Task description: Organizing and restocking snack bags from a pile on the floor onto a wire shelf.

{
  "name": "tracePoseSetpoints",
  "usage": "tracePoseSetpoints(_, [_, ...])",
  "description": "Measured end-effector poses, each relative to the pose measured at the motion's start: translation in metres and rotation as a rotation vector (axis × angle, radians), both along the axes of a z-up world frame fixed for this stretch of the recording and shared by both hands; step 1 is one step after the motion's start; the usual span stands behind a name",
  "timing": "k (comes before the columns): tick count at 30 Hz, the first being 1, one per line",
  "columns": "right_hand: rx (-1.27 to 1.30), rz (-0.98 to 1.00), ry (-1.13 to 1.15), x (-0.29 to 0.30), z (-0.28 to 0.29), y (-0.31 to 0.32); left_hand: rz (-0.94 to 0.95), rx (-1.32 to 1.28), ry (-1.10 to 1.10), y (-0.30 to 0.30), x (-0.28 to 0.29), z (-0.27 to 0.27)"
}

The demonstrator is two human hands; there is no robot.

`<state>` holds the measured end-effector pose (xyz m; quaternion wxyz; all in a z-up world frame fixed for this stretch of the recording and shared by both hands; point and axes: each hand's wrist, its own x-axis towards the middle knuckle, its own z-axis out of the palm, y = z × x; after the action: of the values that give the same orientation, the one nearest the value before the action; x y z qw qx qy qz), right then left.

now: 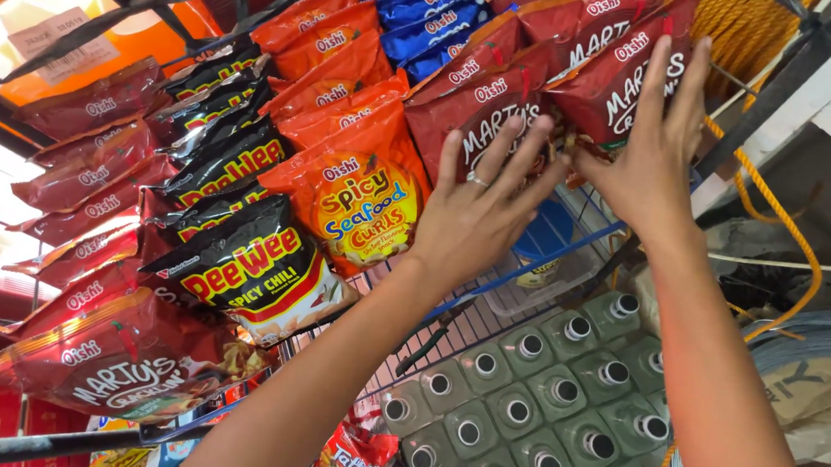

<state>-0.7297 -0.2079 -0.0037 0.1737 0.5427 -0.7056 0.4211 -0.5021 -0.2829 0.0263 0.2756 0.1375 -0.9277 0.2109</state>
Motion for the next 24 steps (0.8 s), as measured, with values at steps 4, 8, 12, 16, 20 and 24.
tracePoseSetpoints(4, [-0.007, -0.026, 0.052, -0.001, -0.007, -0.001, -0.053, -0.045, 0.085, 0.003, -0.028, 0.020])
tracePoseSetpoints(8, [-0.001, -0.029, 0.025, 0.006, -0.010, 0.002, -0.020, -0.013, 0.204, -0.008, -0.072, 0.053])
tracePoseSetpoints(12, [-0.004, -0.014, -0.012, 0.010, -0.005, 0.005, 0.083, 0.090, 0.186, -0.028, -0.102, 0.078])
tracePoseSetpoints(16, [0.015, -0.032, -0.020, 0.012, -0.003, 0.005, 0.070, 0.152, 0.177, -0.049, -0.115, 0.076])
tracePoseSetpoints(20, [0.067, -0.075, -0.015, 0.014, -0.001, 0.003, 0.060, 0.127, 0.199, -0.065, -0.119, 0.078])
tracePoseSetpoints(24, [0.108, -0.098, -0.016, 0.014, -0.001, 0.002, 0.002, 0.073, 0.233, -0.072, -0.121, 0.074])
